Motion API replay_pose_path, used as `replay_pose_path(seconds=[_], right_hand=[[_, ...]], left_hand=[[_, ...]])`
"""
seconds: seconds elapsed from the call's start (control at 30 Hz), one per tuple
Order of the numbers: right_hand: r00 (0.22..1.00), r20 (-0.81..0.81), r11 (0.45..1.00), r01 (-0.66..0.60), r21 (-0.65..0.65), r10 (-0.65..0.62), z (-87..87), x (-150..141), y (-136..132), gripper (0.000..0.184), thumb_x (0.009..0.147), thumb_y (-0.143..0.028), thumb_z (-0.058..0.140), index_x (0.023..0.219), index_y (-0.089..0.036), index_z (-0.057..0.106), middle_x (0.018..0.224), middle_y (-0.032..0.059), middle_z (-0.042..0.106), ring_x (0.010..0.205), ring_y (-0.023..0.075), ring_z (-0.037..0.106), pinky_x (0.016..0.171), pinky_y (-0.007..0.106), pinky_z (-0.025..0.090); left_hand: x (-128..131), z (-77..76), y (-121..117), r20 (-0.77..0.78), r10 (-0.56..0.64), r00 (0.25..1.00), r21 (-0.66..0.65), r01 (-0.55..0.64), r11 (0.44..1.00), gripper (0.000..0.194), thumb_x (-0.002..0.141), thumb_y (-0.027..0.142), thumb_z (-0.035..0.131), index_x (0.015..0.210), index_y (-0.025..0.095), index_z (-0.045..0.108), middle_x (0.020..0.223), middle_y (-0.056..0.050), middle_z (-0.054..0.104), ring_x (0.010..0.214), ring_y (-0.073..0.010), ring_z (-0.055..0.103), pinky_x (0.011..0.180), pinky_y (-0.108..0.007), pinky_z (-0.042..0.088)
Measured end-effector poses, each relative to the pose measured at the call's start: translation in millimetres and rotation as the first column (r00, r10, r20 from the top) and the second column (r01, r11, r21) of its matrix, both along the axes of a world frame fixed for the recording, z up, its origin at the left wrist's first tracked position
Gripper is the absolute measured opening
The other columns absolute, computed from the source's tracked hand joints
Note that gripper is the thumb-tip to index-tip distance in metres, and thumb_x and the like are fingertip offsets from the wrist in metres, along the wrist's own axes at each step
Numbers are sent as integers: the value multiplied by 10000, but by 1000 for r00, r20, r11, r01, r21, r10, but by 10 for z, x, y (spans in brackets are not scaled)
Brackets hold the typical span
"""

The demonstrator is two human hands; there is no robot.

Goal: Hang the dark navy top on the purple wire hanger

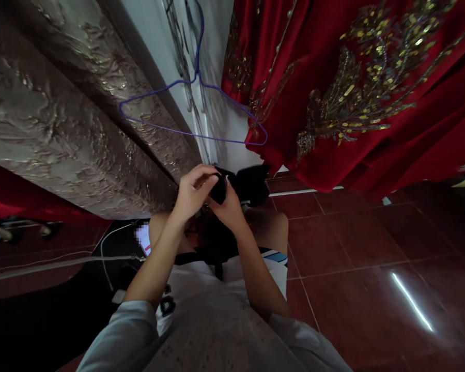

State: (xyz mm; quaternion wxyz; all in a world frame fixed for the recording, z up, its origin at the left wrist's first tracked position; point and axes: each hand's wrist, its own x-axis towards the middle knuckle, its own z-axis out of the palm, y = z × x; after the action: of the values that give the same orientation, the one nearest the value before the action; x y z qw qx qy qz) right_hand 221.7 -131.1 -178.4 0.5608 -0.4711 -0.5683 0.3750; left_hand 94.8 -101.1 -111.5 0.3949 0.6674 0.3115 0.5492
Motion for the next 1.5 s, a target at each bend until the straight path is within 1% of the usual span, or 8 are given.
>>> replay_pose_path(seconds=[0.1,0.23,0.4,0.57,0.87,1.07,1.37,1.5], right_hand=[[982,-20,979,-187,-76,186,202,34,65,134,887,-313,569,925,-211,649,878,23,670,821,189,657,798,372,579],[931,66,933,-357,-42,359,578,194,230,102,849,-235,581,811,-205,670,775,13,648,733,173,626,693,324,550],[978,175,953,-154,261,110,809,190,896,361,853,-130,483,1093,-249,725,1109,45,725,1209,184,623,1125,362,456],[989,147,986,-57,155,34,625,205,1415,227,923,-192,479,902,-211,705,864,47,690,1016,189,658,1014,359,520],[955,133,935,220,279,-265,876,763,1109,325,774,-186,655,552,-196,418,577,-29,377,589,109,436,586,276,449],[978,131,958,124,258,-162,823,558,925,182,805,-278,657,662,-182,600,649,4,551,624,135,511,567,280,436],[982,190,962,-56,267,4,824,553,743,116,874,-243,600,895,-202,707,845,38,703,822,207,677,749,360,568],[900,256,847,189,498,-352,991,869,703,395,848,-161,619,1235,-222,672,1314,109,663,1239,267,629,1037,441,520]], left_hand=[[-88,41,-56,-170,112,979,189,-79,979,239,971,429,653,1067,230,742,1211,-95,619,1213,-246,584,1105,-403,454],[-432,-190,-15,-317,-175,932,-58,165,985,412,1051,507,439,1156,228,723,1082,-93,711,1034,-260,683,996,-385,523],[-811,-455,32,-515,-227,827,-87,212,973,208,935,382,686,829,212,738,702,-23,681,601,-202,631,587,-289,500],[-1245,-424,169,-586,-111,803,-161,19,987,121,847,231,762,750,199,697,667,-30,641,572,-177,570,620,-266,441],[-1703,298,466,-487,286,825,221,-200,954,203,873,365,689,758,212,621,1390,-63,608,1397,-305,444,1269,-475,232],[-1251,868,558,-265,398,878,225,-345,911,133,944,344,660,920,220,702,1184,-45,717,1259,-271,591,1231,-460,339],[-791,970,880,10,215,976,-71,-214,974,161,845,72,616,903,218,649,909,-58,706,1194,-284,638,1135,-436,451],[-820,950,998,-140,223,965,92,-212,973,109,844,144,633,859,252,629,917,-59,705,1147,-296,648,1145,-471,442]])
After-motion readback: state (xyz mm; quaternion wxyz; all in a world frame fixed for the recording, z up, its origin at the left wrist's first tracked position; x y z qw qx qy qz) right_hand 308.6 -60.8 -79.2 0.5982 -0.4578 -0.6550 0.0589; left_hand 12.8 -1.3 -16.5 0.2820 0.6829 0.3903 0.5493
